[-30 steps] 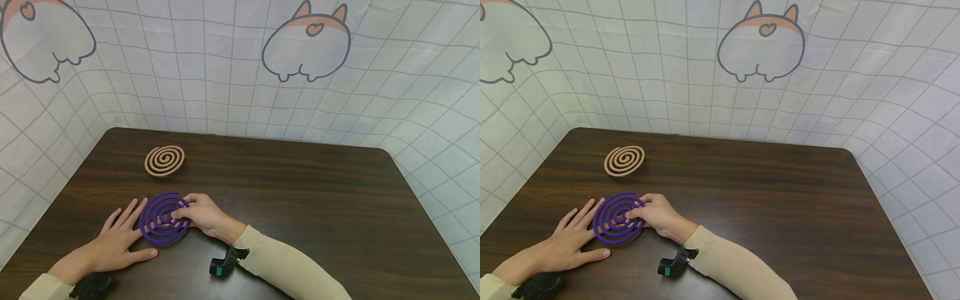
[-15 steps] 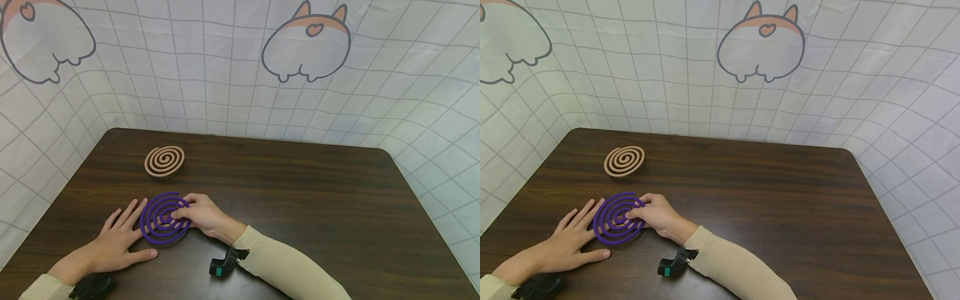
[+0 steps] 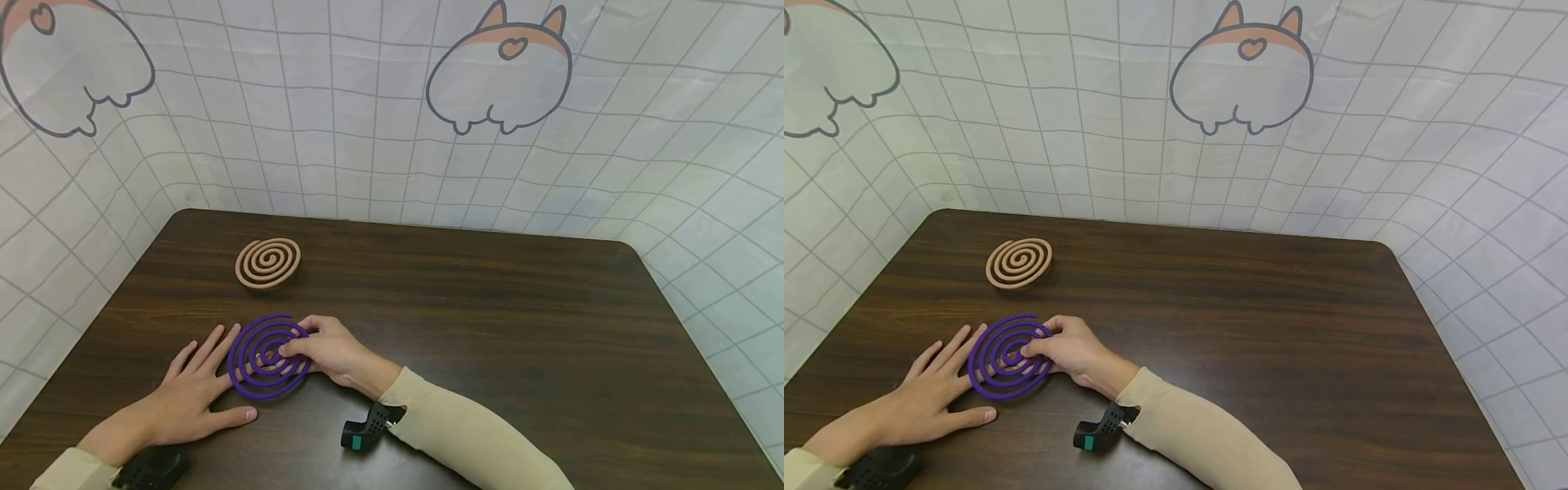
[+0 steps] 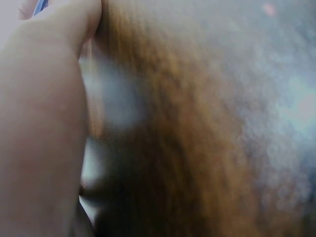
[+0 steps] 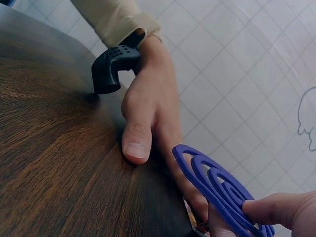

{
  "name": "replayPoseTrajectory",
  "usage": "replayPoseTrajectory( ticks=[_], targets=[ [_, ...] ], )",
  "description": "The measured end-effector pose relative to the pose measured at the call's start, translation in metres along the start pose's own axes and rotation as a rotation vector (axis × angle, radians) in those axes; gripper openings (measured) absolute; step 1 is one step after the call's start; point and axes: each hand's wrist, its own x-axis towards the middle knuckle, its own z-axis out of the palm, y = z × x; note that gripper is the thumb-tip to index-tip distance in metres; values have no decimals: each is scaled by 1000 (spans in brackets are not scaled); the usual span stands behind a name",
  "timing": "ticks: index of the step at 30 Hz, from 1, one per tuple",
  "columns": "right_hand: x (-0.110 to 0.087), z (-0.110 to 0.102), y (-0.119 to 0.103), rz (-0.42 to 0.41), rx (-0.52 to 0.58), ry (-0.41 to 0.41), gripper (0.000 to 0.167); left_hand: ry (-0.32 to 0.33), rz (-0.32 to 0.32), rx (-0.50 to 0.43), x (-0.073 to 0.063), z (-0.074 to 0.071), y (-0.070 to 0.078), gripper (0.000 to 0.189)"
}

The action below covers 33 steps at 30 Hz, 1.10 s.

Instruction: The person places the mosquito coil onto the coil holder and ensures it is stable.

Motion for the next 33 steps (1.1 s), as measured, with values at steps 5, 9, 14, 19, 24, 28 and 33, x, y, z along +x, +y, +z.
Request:
replayPoseTrajectory(
  ticks=[5,9,14,19,24,28,33],
  targets=[
    [0,0,0,5,8,-3,22,2,-1,3,0,0,0,74],
    [0,1,0,7,18,-9,18,-2,-2,2,0,-1,1,74],
    [-1,2,-1,15,18,-3,15,-8,-6,7,1,0,0,73],
    [-1,2,-2,16,19,0,16,-9,-8,5,1,0,0,74],
    [0,1,-2,23,15,-7,18,-4,-4,5,1,0,0,74],
    [0,0,-3,24,7,-6,20,4,2,11,1,-1,0,74],
    [-2,1,-3,18,16,-1,22,3,0,14,1,-1,0,74]
  ],
)
